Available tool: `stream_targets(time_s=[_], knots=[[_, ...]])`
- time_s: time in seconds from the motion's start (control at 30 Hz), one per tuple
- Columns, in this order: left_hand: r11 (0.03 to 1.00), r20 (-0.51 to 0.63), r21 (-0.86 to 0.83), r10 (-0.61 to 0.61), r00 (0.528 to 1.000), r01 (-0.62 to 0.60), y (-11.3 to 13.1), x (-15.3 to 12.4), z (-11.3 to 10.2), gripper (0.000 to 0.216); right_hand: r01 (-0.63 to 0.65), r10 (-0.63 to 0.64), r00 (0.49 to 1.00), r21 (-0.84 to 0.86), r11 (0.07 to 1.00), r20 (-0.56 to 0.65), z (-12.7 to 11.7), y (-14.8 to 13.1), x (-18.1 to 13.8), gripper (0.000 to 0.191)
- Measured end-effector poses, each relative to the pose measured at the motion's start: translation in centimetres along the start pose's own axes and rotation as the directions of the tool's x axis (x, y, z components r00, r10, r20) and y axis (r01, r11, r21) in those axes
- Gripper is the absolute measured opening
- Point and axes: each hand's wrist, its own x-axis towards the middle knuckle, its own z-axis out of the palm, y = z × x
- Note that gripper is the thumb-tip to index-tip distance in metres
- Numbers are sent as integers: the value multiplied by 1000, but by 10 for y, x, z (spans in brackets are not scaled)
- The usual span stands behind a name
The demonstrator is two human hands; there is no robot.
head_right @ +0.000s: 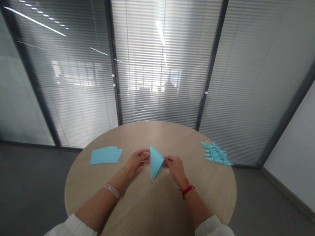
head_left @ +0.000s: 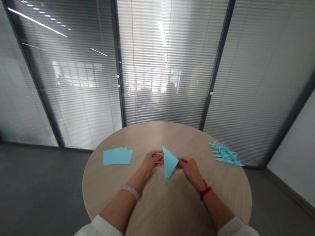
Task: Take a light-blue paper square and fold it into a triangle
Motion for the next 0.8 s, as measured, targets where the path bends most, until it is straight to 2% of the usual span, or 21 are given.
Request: stream_targets(time_s=[0.1,0.17,0.37,0.47,0.57,0.7,0.8], knots=[[998,84,-5,-65,994,65,-2,0,2,34,-19,19,1000,17,1000,-4,2,1,0,29],[997,94,3,-80,992,80,-3,0,3,34,-25,25,1000,26,999,3,3,2,1,29],[992,-110,123,0,994,14,-8,3,7,29,-23,21,999,61,998,27,3,6,2,34],[985,-186,174,23,982,10,-2,7,-3,27,-8,8,1000,53,999,-11,0,8,3,34],[972,-276,235,63,959,4,16,10,-35,24,7,-5,999,64,998,-38,-2,10,4,36],[934,-422,355,113,900,49,47,4,-99,20,-28,36,998,143,989,-50,-2,12,7,37],[912,-469,400,122,875,88,63,-9,-141,26,-55,65,997,178,982,-47,-1,11,8,35]])
